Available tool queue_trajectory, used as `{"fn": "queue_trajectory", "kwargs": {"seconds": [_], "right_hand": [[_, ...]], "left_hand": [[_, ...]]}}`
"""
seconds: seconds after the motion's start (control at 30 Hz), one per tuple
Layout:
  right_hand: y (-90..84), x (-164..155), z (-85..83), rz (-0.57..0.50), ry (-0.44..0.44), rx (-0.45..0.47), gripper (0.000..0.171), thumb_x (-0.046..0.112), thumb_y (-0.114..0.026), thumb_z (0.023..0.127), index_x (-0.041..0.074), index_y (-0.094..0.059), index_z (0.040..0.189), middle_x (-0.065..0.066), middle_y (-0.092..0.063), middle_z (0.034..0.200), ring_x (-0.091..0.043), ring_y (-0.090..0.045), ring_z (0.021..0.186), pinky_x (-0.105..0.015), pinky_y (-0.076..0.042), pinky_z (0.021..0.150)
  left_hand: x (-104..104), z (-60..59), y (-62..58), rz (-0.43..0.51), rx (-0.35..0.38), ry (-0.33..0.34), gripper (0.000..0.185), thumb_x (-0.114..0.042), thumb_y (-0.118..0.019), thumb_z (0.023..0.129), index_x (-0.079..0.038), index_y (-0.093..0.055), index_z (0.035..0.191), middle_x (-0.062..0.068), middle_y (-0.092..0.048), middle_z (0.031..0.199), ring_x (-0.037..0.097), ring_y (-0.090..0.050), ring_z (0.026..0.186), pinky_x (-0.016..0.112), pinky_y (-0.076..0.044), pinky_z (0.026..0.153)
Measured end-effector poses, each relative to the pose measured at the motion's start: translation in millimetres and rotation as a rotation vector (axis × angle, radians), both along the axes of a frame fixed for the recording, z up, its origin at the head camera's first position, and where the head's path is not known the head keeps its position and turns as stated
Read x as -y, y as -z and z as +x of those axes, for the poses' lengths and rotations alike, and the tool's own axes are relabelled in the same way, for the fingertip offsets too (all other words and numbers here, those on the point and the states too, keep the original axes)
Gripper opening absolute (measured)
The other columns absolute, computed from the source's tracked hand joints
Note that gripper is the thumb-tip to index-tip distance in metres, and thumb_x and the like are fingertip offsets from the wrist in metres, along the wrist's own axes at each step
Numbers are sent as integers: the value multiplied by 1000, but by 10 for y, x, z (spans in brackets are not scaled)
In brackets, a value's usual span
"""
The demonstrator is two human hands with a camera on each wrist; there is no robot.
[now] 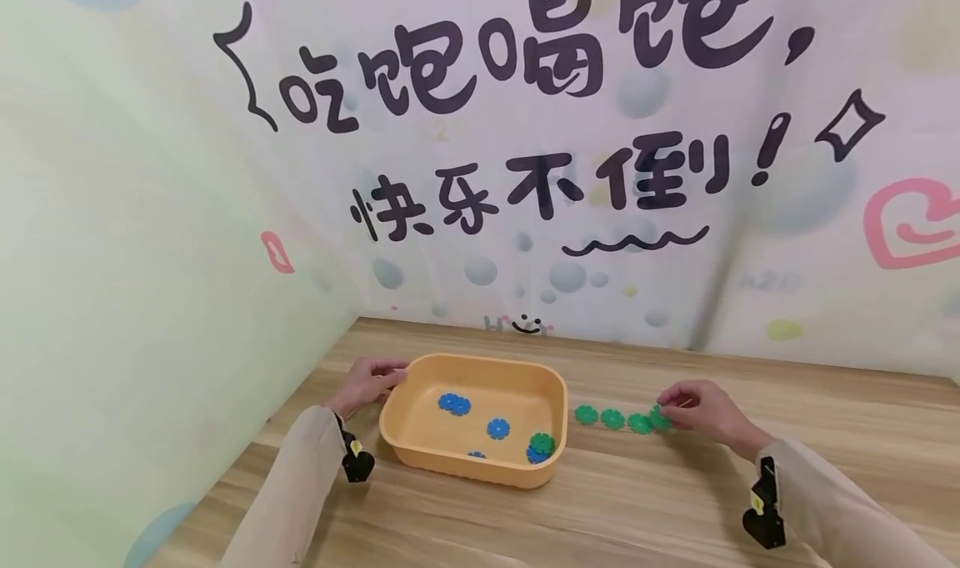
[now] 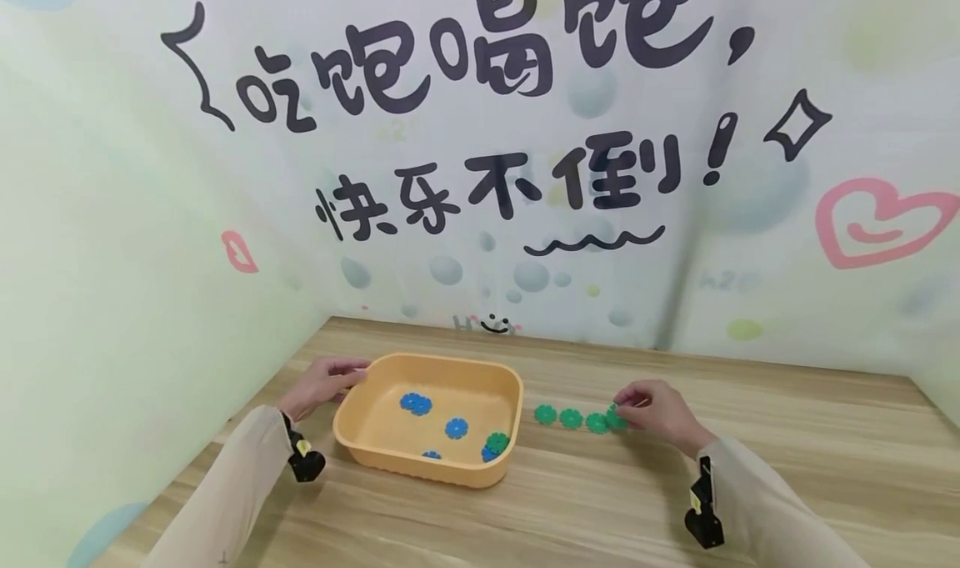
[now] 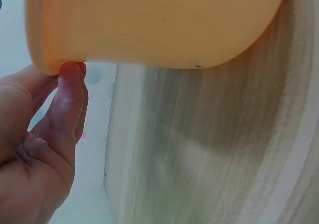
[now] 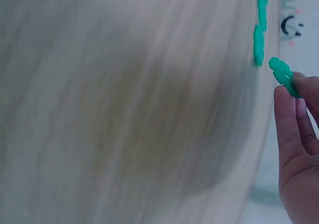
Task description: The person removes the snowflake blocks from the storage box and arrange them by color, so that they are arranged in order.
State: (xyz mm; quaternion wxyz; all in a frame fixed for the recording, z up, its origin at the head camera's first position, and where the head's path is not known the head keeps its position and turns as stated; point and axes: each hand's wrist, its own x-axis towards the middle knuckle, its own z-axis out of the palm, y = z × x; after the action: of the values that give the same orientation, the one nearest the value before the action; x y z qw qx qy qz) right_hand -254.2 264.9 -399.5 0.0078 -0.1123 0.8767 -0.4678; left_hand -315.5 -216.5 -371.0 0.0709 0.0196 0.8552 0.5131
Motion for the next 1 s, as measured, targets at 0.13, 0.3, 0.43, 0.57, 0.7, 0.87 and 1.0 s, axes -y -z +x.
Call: {"fn": "queue_trajectory", "kwargs": {"seconds": [0.13, 0.3, 0.43, 0.57, 0.7, 0.87, 1.0], "right_hand": [[44, -81, -8, 39, 18, 32, 16, 4, -63, 80, -8, -60, 90, -7, -58, 78, -15, -54, 70, -27, -51, 59], [94, -140, -15, 64, 31, 74, 14, 2, -63, 79, -7, -61, 89, -5, -57, 76, -14, -53, 69, -26, -51, 59], [116, -140, -1, 54, 44, 106, 15, 3, -64, 79, -7, -61, 90, -5, -58, 78, -15, -54, 70, -25, -50, 59], [113, -121, 8, 63, 48, 109, 17, 5, -64, 79, -7, -62, 90, -5, -59, 78, -16, -53, 70, -25, -50, 58], [101, -105, -9, 92, 51, 101, 15, 6, -64, 79, -5, -63, 89, -4, -58, 77, -15, -52, 67, -24, -49, 57], [88, -100, -20, 129, 41, 101, 15, 7, -64, 79, -5, -63, 89, -4, -57, 76, -15, -50, 66, -23, -47, 56], [88, -97, -18, 133, 41, 113, 15, 7, -64, 80, -5, -62, 89, -4, -57, 76, -15, -49, 67, -23, -47, 56]], "left_hand": [[-4, 20, 9, -9, 5, -13, 35, -15, -58, 86, 2, -55, 117, 14, -58, 100, 16, -58, 76, 30, -52, 65], [-6, 18, 16, -21, 14, -25, 35, -16, -58, 86, 0, -56, 117, 13, -58, 100, 16, -58, 76, 29, -52, 65], [-9, 12, 21, -21, 4, -18, 35, -16, -58, 86, 1, -56, 117, 13, -59, 100, 16, -58, 76, 30, -52, 65], [-12, 11, 11, -20, 5, -20, 36, -16, -59, 86, 1, -56, 117, 13, -59, 99, 15, -58, 74, 29, -52, 65], [-14, 3, 2, -23, 4, -25, 35, -16, -59, 86, 0, -56, 117, 13, -59, 99, 15, -58, 73, 28, -52, 64], [-11, -7, 10, -32, -2, -25, 35, -16, -59, 86, 0, -57, 116, 11, -59, 97, 14, -57, 72, 28, -52, 64], [-5, -9, 15, -41, -4, -17, 35, -16, -58, 86, 1, -56, 117, 12, -58, 96, 14, -57, 73, 28, -51, 64]]}}
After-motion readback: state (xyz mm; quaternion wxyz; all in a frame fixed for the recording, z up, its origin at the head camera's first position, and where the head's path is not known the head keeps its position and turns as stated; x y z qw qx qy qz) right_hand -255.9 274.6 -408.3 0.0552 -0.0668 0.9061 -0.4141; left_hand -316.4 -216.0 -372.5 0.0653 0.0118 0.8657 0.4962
